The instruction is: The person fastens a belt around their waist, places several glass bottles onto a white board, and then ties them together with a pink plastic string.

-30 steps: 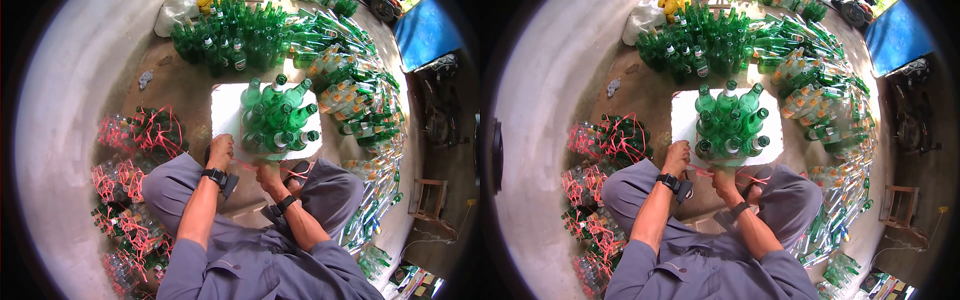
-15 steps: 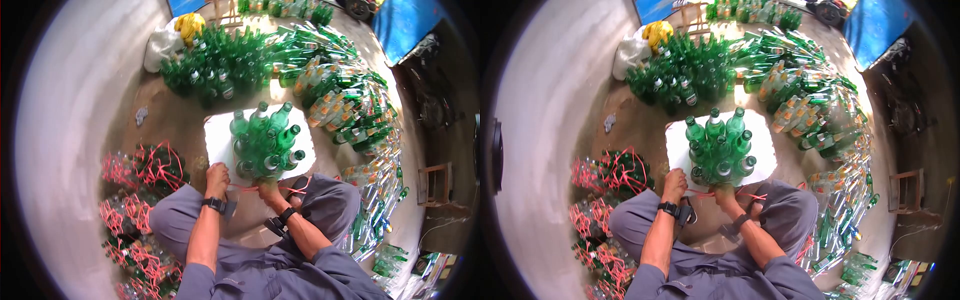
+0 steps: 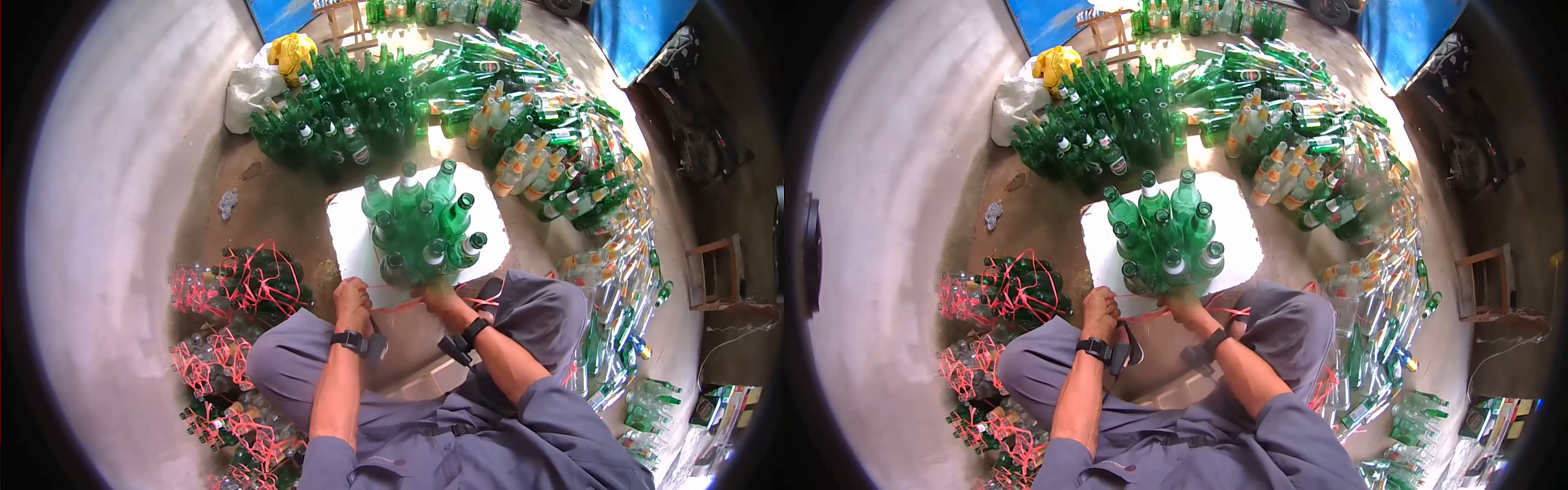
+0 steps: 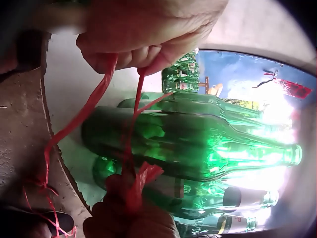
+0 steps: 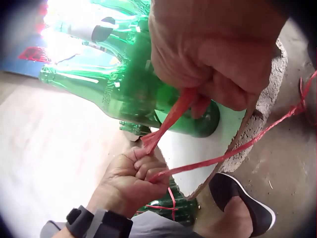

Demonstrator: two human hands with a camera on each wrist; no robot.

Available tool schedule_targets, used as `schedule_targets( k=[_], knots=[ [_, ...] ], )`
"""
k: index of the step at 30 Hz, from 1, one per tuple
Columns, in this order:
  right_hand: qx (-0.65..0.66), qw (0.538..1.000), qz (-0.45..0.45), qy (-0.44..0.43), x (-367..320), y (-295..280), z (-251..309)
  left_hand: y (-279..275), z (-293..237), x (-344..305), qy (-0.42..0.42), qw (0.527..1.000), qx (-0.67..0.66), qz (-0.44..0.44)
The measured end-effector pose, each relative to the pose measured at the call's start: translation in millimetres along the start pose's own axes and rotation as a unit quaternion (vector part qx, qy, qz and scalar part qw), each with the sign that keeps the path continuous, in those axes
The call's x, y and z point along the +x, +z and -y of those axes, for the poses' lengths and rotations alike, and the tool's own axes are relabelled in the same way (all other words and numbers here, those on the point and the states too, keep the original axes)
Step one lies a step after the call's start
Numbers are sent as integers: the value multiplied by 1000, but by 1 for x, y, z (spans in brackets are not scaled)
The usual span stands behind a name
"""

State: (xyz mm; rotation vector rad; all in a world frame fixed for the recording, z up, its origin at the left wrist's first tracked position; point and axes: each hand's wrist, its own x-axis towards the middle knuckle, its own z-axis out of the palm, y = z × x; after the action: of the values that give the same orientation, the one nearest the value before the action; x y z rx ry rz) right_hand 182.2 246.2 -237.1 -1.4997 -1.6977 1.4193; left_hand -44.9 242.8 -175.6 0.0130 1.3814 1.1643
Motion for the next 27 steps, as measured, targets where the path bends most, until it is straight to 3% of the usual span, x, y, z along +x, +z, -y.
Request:
schedule_targets(
  k=[2,4,5,7,11,14,16,17,19,22,25,27],
  knots=[
    [-52,998,33,-29,1,0,-7,0,0,-2,-9,1000,-1,-14],
    [-211,964,29,-160,-1,-6,0,4,-1,-2,-14,999,-9,-27],
    [-211,964,29,-163,-2,-9,4,3,0,-3,-12,1000,-7,-25],
    [-310,920,18,-240,0,-8,-1,2,-1,-8,-7,1000,-4,-27],
    [-282,929,-7,-239,2,0,-14,7,-4,-18,-4,1000,6,-25],
    [-248,951,11,-184,1,-1,-10,7,-7,-16,5,1000,21,-12],
    [0,998,1,-66,-9,-4,8,3,-5,-14,-3,1000,28,-2],
    [1,998,-1,-63,-13,-5,19,2,-5,-13,-1,1000,24,2],
    [148,986,-18,70,-21,-8,43,3,-3,-14,-4,1000,20,5],
    [221,967,-24,128,-25,-4,49,5,-8,-16,28,998,49,18],
    [180,979,-28,88,-21,-4,47,-6,-13,-11,20,992,102,76],
    [188,975,-28,116,-22,-5,53,-15,-5,6,92,951,286,71]
  ],
)
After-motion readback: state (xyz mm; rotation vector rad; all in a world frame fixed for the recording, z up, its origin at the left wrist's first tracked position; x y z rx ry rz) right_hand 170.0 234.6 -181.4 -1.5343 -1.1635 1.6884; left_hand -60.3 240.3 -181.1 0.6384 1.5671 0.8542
